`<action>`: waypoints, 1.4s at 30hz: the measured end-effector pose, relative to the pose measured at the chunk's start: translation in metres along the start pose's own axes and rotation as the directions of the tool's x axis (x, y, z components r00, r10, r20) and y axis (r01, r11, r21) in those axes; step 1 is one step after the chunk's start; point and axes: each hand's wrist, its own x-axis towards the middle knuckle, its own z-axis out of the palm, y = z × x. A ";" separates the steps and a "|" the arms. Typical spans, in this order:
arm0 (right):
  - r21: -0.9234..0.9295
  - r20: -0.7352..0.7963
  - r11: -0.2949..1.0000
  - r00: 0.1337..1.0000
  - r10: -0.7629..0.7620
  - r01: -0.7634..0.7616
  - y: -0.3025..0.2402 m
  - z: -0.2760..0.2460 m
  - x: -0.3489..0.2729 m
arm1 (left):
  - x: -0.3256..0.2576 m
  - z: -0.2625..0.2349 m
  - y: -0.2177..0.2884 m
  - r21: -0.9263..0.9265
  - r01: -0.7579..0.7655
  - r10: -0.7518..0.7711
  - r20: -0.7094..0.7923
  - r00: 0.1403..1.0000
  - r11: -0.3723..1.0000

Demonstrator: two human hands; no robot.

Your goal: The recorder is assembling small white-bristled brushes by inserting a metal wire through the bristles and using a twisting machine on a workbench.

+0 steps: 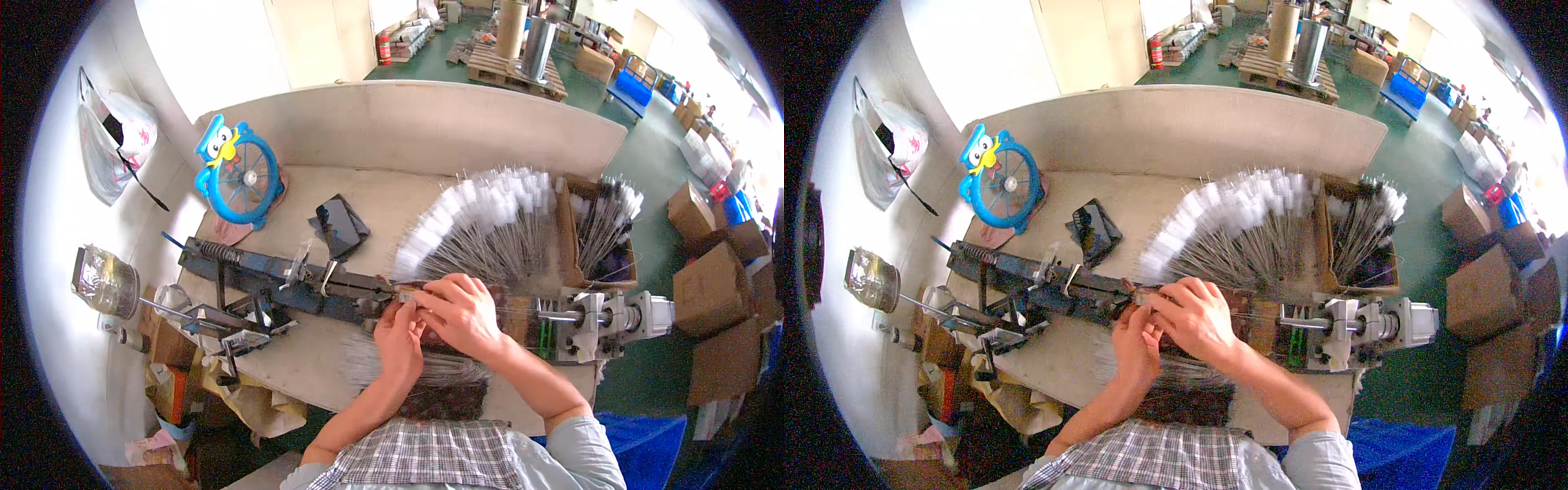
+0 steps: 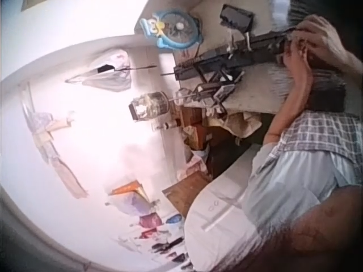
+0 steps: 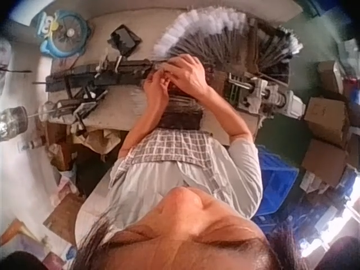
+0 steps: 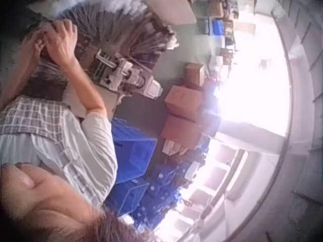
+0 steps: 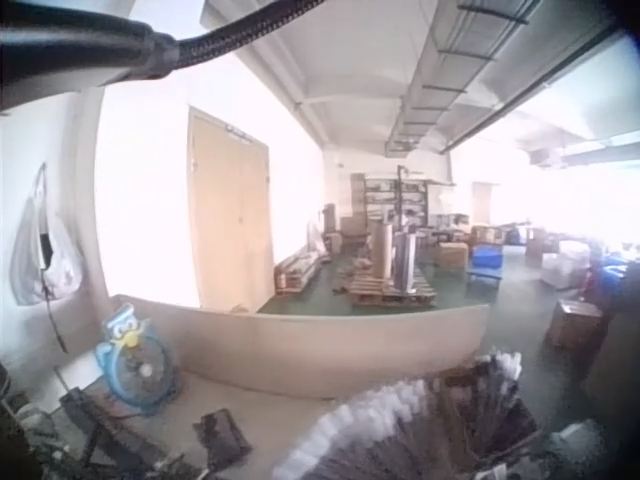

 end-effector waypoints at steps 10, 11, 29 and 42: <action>0.030 -0.056 0.998 0.997 0.052 -0.051 -0.008 0.006 0.002 | 0.004 -0.013 -0.004 -0.177 0.089 -0.088 0.014 0.996 0.980; 0.022 -0.060 0.997 0.996 0.071 -0.070 -0.009 0.008 0.000 | 0.005 -0.016 -0.006 -0.174 0.076 -0.070 0.039 0.997 0.982; 0.003 -0.039 0.999 0.998 0.050 -0.050 0.000 0.001 -0.006 | 0.003 0.000 -0.004 -0.053 0.018 -0.017 0.015 1.000 0.998; -0.063 0.111 0.988 0.983 0.144 -0.138 0.007 -0.020 -0.020 | -0.004 -0.004 0.009 -0.027 0.086 -0.085 0.061 0.995 0.996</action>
